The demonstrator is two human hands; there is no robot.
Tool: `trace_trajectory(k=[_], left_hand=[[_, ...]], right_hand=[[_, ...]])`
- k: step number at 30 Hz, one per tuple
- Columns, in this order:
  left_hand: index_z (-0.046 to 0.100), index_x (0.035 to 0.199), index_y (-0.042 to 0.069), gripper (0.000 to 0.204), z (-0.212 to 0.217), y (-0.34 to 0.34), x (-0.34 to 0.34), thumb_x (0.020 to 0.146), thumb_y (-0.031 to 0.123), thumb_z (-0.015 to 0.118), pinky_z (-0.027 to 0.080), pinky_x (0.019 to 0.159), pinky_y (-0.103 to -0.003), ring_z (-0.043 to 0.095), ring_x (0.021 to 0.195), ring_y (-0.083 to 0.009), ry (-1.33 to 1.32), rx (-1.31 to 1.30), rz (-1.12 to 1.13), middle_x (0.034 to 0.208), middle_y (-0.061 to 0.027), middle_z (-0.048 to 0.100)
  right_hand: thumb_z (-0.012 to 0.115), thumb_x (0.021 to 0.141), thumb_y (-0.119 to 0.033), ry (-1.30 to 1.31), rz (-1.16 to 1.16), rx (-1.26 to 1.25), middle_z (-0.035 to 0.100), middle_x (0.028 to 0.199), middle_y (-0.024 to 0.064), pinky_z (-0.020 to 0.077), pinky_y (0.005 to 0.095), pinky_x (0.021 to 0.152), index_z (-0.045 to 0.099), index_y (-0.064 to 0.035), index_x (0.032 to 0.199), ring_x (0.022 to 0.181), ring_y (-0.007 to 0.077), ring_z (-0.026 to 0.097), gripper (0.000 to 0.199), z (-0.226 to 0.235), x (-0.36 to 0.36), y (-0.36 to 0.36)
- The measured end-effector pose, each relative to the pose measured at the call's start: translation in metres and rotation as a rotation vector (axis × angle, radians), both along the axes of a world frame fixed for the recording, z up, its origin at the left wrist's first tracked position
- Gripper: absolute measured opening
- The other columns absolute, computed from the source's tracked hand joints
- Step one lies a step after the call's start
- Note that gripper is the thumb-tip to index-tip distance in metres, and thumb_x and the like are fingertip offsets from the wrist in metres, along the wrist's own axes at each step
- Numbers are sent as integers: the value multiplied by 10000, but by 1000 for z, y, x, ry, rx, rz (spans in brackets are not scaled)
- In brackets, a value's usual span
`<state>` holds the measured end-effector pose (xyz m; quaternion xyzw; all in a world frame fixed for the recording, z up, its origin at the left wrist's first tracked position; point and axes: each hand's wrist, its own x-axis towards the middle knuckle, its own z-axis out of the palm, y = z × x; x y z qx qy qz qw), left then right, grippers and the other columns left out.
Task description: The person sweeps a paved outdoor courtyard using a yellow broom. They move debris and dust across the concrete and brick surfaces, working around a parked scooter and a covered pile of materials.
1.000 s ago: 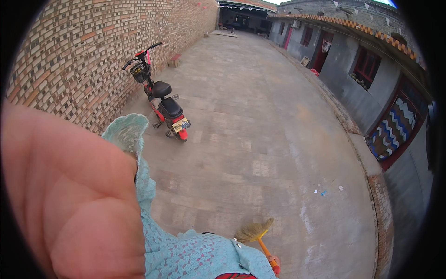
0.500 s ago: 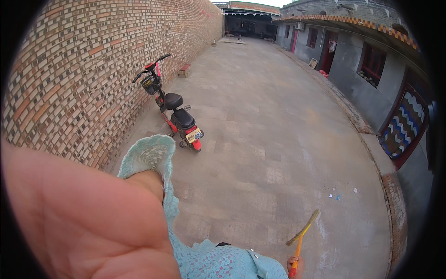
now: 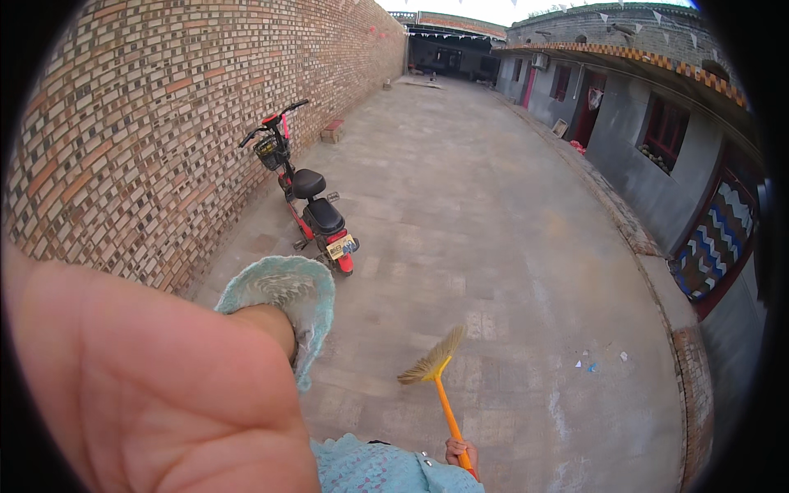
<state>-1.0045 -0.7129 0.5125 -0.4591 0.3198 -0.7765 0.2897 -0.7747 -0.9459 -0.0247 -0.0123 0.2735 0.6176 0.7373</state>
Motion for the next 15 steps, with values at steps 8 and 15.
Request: trace_trajectory(k=[8,15], left_hand=[[398,1177,116,524,6,2,1,742,369,547,185,965,-463,288,1170,-317,106,-82,98,1181,-141,417],[414,1169,123,507,-42,22,19,739,337,574,174,969,-463,281,1174,-315,311,-505,171,1175,-131,428]], right_hand=[[378,671,39,132,-13,-162,411,576,45,413,182,389,358,46,784,433,95,435,115,-64,5,8],[435,664,-38,37,-438,-287,411,520,31,439,187,389,379,8,677,415,106,444,73,-76,33,-104]])
